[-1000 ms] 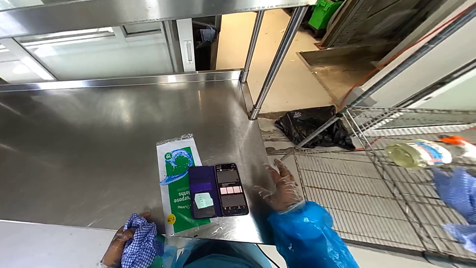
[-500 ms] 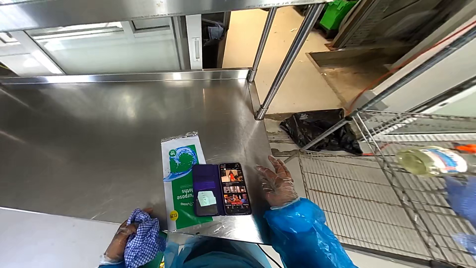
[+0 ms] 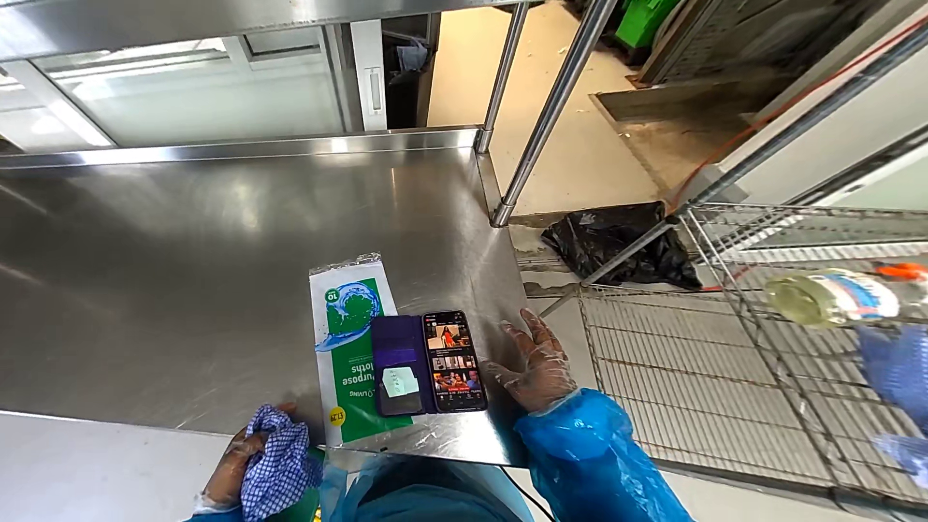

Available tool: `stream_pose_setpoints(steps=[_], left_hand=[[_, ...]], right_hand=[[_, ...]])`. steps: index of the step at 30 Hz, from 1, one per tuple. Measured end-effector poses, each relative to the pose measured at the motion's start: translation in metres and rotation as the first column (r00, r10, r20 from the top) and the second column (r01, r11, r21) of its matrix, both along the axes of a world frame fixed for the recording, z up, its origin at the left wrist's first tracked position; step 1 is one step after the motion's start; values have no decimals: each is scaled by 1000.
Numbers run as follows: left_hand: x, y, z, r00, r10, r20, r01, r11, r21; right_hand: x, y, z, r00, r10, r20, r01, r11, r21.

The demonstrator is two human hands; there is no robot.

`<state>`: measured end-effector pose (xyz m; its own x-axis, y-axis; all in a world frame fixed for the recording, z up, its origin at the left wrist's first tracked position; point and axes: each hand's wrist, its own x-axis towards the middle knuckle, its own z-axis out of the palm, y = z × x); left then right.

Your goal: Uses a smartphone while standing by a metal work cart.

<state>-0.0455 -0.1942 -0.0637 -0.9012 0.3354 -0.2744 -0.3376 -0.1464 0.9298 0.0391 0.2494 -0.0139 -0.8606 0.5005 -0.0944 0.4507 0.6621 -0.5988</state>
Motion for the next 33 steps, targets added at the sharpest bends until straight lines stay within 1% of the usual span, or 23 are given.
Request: stream_pose_setpoints(steps=[5, 8, 11, 15, 19, 25, 30, 33], left_hand=[[0, 1, 1, 1000, -20, -14, 20, 999, 30], [4, 9, 11, 1000, 29, -7, -29, 1000, 0], [-1, -3, -5, 998, -45, -34, 46, 998, 34], [-1, -1, -4, 1000, 7, 1, -7, 1000, -17], [-1, 0, -3, 1000, -11, -9, 11, 1000, -2], [0, -2, -6, 999, -23, -25, 24, 999, 46], [1, 0, -5, 999, -11, -37, 12, 999, 41], [0, -2, -7, 999, -31, -45, 34, 997, 76]], right_hand=[[3, 3, 3, 999, -11, 50, 11, 1000, 9], [7, 4, 7, 996, -18, 87, 17, 1000, 9], [10, 3, 9, 988, -6, 151, 6, 1000, -1], [13, -1, 11, 979, 42, 201, -42, 999, -2], [14, -3, 10, 980, 37, 194, -39, 999, 2], [12, -8, 9, 972, 50, 229, -54, 999, 8], [14, -9, 12, 966, 58, 250, -61, 998, 3], [11, -12, 12, 963, 64, 263, -66, 998, 0]])
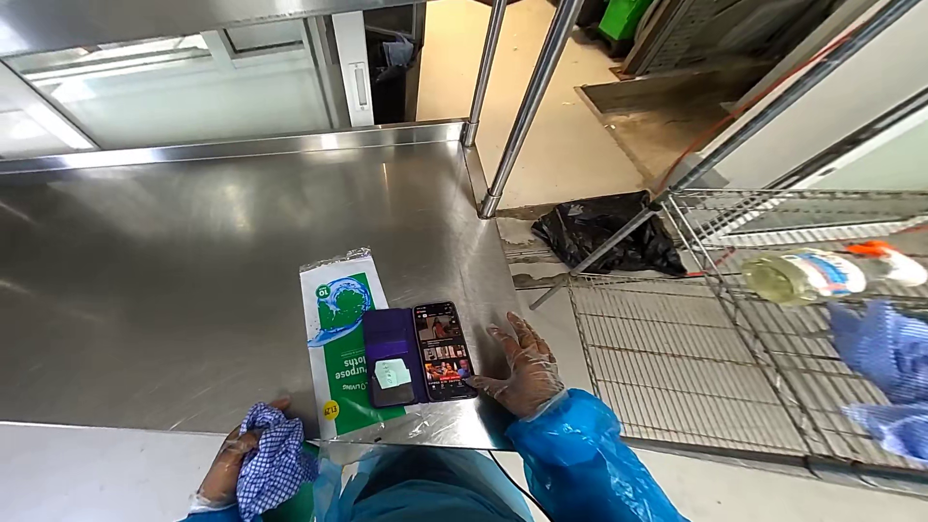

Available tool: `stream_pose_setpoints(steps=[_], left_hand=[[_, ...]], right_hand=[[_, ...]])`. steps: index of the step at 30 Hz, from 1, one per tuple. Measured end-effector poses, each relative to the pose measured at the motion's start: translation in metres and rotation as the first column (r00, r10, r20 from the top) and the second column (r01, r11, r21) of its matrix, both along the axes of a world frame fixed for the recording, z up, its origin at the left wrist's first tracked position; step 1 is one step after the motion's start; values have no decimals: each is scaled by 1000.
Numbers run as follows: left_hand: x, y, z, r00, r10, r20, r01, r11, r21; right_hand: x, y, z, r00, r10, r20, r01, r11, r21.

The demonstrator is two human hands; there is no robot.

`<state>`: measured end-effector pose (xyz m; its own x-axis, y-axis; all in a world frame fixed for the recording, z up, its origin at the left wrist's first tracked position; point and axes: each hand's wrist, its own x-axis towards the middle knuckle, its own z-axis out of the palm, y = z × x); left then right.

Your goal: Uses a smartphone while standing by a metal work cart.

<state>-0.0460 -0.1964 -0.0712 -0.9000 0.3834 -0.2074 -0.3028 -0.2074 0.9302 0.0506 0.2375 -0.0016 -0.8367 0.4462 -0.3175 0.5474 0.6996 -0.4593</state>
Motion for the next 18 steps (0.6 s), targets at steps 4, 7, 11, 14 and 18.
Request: stream_pose_setpoints(steps=[4, 7, 11, 14, 18], left_hand=[[1, 1, 4, 999, 24, 21, -23, 999, -34], [1, 2, 4, 1000, 16, 27, -15, 1000, -20], [1, 4, 7, 999, 25, 39, -22, 997, -72], [2, 6, 8, 998, 35, 43, -32, 997, -64], [2, 4, 6, 999, 24, 42, -23, 999, -25]], right_hand=[[-3, -3, 2, 1000, 8, 15, -8, 1000, 2], [-6, -2, 4, 1000, 9, 16, -9, 1000, 1], [-12, -4, 4, 1000, 14, 13, -14, 1000, -6], [-14, -4, 4, 999, 28, 26, -28, 1000, -7], [-16, -3, 4, 998, 41, 43, -41, 999, 1]])
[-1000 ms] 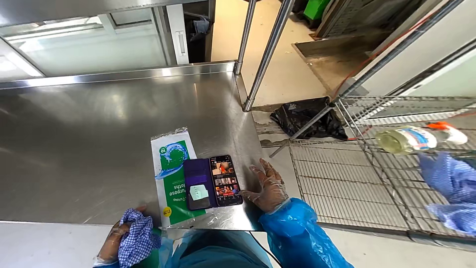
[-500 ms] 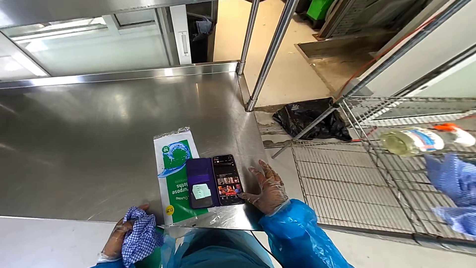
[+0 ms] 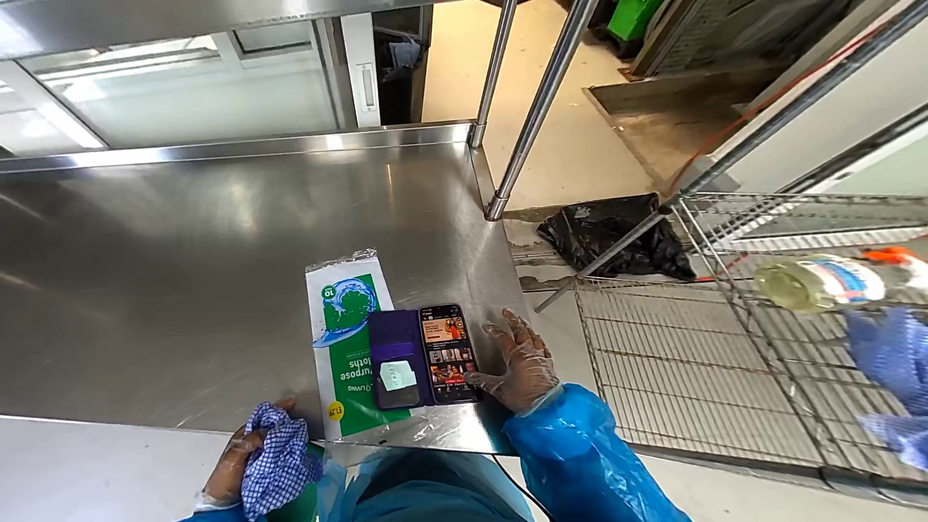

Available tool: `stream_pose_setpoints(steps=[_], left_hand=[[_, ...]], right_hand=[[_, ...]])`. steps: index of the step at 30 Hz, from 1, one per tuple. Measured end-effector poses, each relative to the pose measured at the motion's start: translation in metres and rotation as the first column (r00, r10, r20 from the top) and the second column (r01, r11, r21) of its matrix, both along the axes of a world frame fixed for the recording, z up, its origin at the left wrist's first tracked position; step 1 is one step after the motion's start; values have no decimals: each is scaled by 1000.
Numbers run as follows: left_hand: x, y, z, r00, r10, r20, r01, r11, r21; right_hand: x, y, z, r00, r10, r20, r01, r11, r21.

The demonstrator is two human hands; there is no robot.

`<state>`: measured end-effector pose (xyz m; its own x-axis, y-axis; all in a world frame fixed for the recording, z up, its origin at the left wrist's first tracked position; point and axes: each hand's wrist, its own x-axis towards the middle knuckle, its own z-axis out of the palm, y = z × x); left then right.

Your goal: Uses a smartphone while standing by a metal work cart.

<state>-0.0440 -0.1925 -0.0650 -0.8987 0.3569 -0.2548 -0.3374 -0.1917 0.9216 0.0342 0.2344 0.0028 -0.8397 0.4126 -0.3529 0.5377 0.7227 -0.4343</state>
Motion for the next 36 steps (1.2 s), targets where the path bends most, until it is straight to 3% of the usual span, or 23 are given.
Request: stream_pose_setpoints(steps=[13, 20, 24, 36], left_hand=[[-2, -1, -3, 1000, -3, 9, 3, 1000, 4], [4, 8, 9, 998, 55, 7, -55, 998, -26], [7, 16, 20, 996, 92, 12, -91, 993, -74], [0, 0, -2, 1000, 21, 1, -21, 998, -53]], right_hand=[[-11, 0, -3, 998, -16, 65, 15, 1000, 9], [-27, 8, -11, 998, -59, -13, 59, 998, 14], [-20, 11, -11, 984, -83, -159, 81, 997, -19], [-3, 19, -17, 964, -111, -241, 110, 994, -18]])
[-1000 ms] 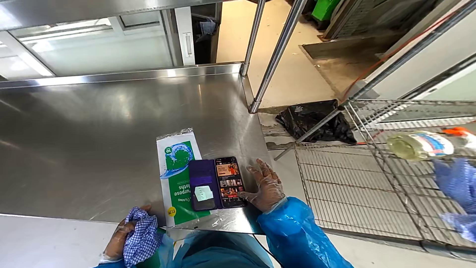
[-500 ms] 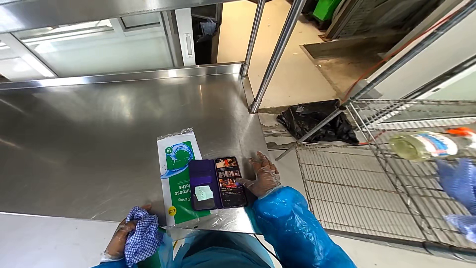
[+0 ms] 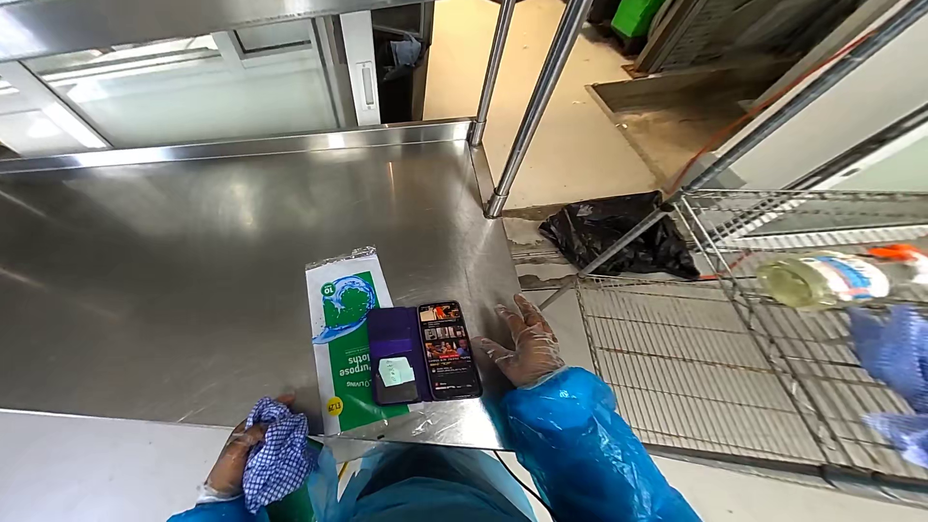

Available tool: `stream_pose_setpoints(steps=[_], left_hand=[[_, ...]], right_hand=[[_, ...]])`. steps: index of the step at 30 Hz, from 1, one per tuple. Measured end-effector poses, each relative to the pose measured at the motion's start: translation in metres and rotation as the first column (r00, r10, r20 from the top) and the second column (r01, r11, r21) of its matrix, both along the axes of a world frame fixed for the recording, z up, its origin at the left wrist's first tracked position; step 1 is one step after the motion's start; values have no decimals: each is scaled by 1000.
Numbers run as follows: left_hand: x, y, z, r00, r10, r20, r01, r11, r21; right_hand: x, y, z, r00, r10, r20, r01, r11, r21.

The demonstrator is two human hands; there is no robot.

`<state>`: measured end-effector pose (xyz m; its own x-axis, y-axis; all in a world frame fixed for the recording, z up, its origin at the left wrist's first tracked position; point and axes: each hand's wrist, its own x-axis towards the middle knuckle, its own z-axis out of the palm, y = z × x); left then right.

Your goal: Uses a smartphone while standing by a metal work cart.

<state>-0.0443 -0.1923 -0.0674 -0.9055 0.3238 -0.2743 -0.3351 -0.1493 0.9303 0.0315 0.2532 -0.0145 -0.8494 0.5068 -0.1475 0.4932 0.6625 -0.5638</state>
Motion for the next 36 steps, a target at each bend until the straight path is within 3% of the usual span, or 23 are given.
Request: stream_pose_setpoints(steps=[12, 28, 36], left_hand=[[1, 2, 1, 1000, 20, 7, -20, 1000, 5], [-1, -1, -1, 1000, -4, 14, 4, 1000, 13], [-2, -3, -4, 1000, -31, 1, 31, 997, 67]], right_hand=[[5, -6, 5, 997, -13, 78, 15, 1000, -20], [7, -7, 0, 998, 3, 58, -3, 1000, 7], [9, -9, 13, 980, 53, 192, -52, 999, -5]])
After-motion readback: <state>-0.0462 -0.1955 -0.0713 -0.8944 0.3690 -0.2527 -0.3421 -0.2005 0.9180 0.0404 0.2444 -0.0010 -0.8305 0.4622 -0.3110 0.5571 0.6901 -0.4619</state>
